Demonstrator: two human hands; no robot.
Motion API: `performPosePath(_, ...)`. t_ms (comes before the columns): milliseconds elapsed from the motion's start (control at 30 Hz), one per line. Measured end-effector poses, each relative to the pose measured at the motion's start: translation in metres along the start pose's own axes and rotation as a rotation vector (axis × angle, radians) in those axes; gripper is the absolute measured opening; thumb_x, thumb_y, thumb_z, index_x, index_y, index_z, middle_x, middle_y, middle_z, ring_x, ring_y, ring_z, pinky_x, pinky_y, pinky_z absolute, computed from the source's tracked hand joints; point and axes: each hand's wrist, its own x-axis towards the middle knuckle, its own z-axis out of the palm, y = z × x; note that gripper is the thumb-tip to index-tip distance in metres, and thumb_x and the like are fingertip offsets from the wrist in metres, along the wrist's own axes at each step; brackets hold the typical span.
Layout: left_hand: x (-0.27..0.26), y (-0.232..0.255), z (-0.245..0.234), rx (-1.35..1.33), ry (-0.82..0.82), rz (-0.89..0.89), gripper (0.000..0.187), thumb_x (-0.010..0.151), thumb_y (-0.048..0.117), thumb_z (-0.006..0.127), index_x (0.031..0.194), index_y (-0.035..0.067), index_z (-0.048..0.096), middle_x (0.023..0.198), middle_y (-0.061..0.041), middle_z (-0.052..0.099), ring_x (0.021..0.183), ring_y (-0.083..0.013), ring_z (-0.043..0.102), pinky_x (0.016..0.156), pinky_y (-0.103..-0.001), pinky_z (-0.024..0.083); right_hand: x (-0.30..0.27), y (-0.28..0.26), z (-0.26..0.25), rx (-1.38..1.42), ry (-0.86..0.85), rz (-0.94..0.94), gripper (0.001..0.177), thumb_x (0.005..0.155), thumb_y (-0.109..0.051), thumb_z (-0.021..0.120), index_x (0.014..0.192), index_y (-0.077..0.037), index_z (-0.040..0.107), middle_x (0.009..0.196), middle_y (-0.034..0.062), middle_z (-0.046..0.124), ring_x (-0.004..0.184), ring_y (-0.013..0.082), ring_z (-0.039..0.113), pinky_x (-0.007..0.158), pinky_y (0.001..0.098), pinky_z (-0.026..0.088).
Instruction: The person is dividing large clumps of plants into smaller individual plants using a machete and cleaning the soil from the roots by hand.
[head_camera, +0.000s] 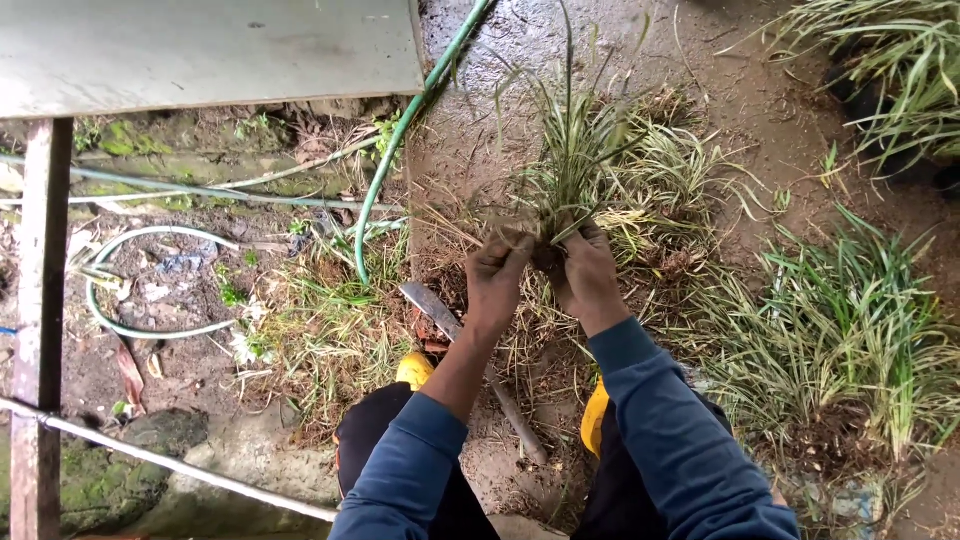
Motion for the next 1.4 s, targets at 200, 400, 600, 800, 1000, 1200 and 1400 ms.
performPosePath(200, 0.002, -0.022, -0.018, 0.003, -0.173, -0.092, 0.025, 0.101, 0.009, 0.067, 0.077, 0.006, 0.066, 0.07, -0.006, 0.055, 0.073, -0.0149, 0.045, 0.08, -0.043, 0.047, 0.011, 0.003, -0.001, -0.039, 0.147, -0.066, 0.011, 0.106, -0.013, 0.058, 0.096, -0.011, 0.063, 0.084, 0.0017, 0.061, 0.078, 0.0176, 0.061, 0.076, 0.0325, 0.06)
performPosePath(400, 0.003, -0.009, -0.04, 0.7, -0.681, -0.355, 0.023, 0.091, 0.015, 0.074, 0.076, -0.002, 0.071, 0.067, -0.022, 0.063, 0.066, -0.0366, 0.062, 0.072, -0.051, 0.05, 0.021, -0.063, -0.006, -0.274, 0.282, -0.157, 0.028, 0.107, -0.02, 0.058, 0.132, -0.009, 0.055, 0.115, 0.0119, 0.062, 0.106, 0.0242, 0.067, 0.094, 0.0449, 0.063)
performPosePath(600, 0.004, -0.134, -0.086, 1.432, -0.653, -0.349, 0.026, 0.084, 0.019, 0.075, 0.109, 0.016, 0.079, 0.099, -0.016, 0.069, 0.093, -0.0415, 0.073, 0.081, -0.055, 0.057, -0.001, -0.053, 0.016, -0.412, 0.22, -0.05, 0.051, 0.1, -0.043, 0.074, 0.131, -0.004, 0.063, 0.118, 0.0201, 0.064, 0.11, 0.0334, 0.068, 0.099, 0.0499, 0.059)
performPosePath(800, 0.007, 0.01, -0.019, 0.592, -0.331, -0.144, 0.031, 0.091, 0.019, 0.066, 0.1, -0.01, 0.074, 0.105, -0.034, 0.067, 0.102, -0.0564, 0.067, 0.084, -0.061, 0.053, -0.014, -0.035, 0.018, -0.635, 0.088, -0.189, 0.029, 0.094, -0.017, 0.08, 0.119, -0.004, 0.073, 0.107, 0.0221, 0.076, 0.101, 0.0293, 0.074, 0.086, 0.0516, 0.057)
performPosePath(1000, 0.0, -0.059, -0.052, 0.217, -0.549, -0.059, 0.053, 0.095, 0.018, 0.063, 0.124, -0.025, 0.053, 0.128, -0.042, 0.054, 0.133, -0.0536, 0.047, 0.12, -0.042, 0.035, 0.003, -0.004, -0.011, -0.819, -0.135, -0.273, 0.006, 0.098, -0.003, 0.069, 0.096, 0.001, 0.073, 0.074, 0.0199, 0.074, 0.059, 0.0221, 0.074, 0.05, 0.0288, 0.055)
performPosePath(1200, 0.016, 0.046, -0.01, -0.052, -0.301, -0.33, 0.039, 0.087, 0.024, 0.075, 0.109, -0.008, 0.068, 0.086, -0.019, 0.065, 0.086, -0.0223, 0.064, 0.075, -0.046, 0.058, -0.001, 0.01, -0.013, -1.315, -0.29, -0.827, 0.026, 0.094, -0.001, 0.069, 0.12, -0.003, 0.072, 0.101, 0.0227, 0.074, 0.097, 0.0422, 0.074, 0.09, 0.0491, 0.06)
performPosePath(1400, 0.021, 0.056, 0.004, -0.148, 0.128, -0.611, 0.061, 0.089, 0.034, 0.078, 0.118, -0.011, 0.049, 0.076, -0.012, 0.05, 0.066, -0.0187, 0.062, 0.066, -0.044, 0.055, -0.016, 0.003, 0.009, -1.276, -0.43, -0.996, 0.037, 0.089, -0.001, 0.075, 0.126, 0.002, 0.071, 0.117, 0.0235, 0.074, 0.114, 0.0418, 0.07, 0.109, 0.0526, 0.047)
